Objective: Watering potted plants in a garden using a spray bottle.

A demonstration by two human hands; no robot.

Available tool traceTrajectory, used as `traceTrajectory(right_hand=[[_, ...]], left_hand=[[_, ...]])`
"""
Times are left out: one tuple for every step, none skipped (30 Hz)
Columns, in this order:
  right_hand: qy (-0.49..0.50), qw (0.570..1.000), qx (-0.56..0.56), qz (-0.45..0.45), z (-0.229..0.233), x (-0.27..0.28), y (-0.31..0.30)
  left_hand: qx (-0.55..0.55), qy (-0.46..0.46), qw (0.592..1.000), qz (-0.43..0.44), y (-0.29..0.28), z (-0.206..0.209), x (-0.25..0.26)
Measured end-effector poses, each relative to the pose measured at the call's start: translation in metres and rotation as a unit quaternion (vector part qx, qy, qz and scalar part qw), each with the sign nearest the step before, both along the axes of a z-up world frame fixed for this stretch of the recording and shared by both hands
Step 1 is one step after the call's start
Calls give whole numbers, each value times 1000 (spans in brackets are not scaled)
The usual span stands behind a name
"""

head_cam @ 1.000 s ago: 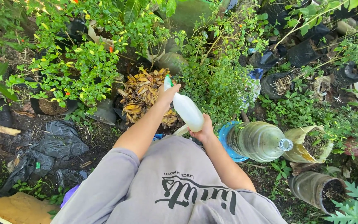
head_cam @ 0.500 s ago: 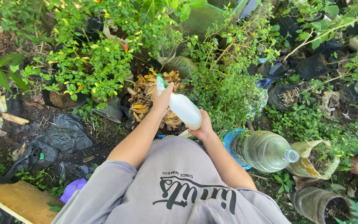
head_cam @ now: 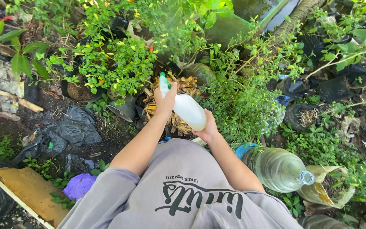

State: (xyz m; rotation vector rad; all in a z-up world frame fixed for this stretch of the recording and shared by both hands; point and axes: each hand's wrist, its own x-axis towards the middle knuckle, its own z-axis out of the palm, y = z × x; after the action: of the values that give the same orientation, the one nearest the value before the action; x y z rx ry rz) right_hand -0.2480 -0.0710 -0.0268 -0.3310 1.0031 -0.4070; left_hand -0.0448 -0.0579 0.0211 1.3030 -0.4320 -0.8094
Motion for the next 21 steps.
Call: traceTrajectory(right_hand=[[-1,1000,-1,4,1,3,-2],[-14,1000,-16,11,1,4,-3],[-27,999,-32,18,1,6,-4],[-28,999,-32,21,2,8,-5],[-29,999,-33,26,2,10,-6],[-30,999,-34,30,3,11,-7],[-30,998,-33,33,4,13,-6],[-26,998,-36,35,4,15,-6],[-22,998,-38,37,5,17,-6],[-21,998,-38,39,8,20,-4],[-22,998,-33,44,11,23,-3],[-22,998,-28,47,14,26,-1],[-22,998,-28,49,13,26,-1],[-24,998,-27,51,13,28,-1],[-27,998,-27,54,12,29,-1],[-27,998,-26,54,13,30,-2],[-14,998,-26,53,14,30,-2],[-1,998,-25,51,14,30,-3],[-1,998,-25,51,12,30,-3],[-5,998,-26,53,10,30,-3],[-8,998,-27,55,8,29,-2]], left_hand=[[-1,-1,1000,4,3,14,2],[5,-8,1000,-12,8,27,4],[10,-14,999,-28,12,39,6],[10,-15,1000,-25,14,41,7],[4,-23,999,-27,15,42,9],[-3,-32,999,-30,17,44,10],[-3,-31,999,-27,18,40,12],[-4,-39,999,-11,19,36,14],[-4,-46,999,5,19,32,15],[-4,-45,999,7,18,21,18],[-20,-39,999,28,17,11,20],[-36,-34,998,47,16,1,22],[-35,-33,998,49,18,6,22],[-16,-31,998,51,19,12,22],[4,-29,998,52,21,17,22],[4,-29,998,53,23,23,21],[0,-25,999,46,25,29,21],[-4,-21,999,40,26,35,20],[-4,-21,999,40,25,28,22],[14,8,999,48,25,22,23],[32,37,997,55,25,15,24]])
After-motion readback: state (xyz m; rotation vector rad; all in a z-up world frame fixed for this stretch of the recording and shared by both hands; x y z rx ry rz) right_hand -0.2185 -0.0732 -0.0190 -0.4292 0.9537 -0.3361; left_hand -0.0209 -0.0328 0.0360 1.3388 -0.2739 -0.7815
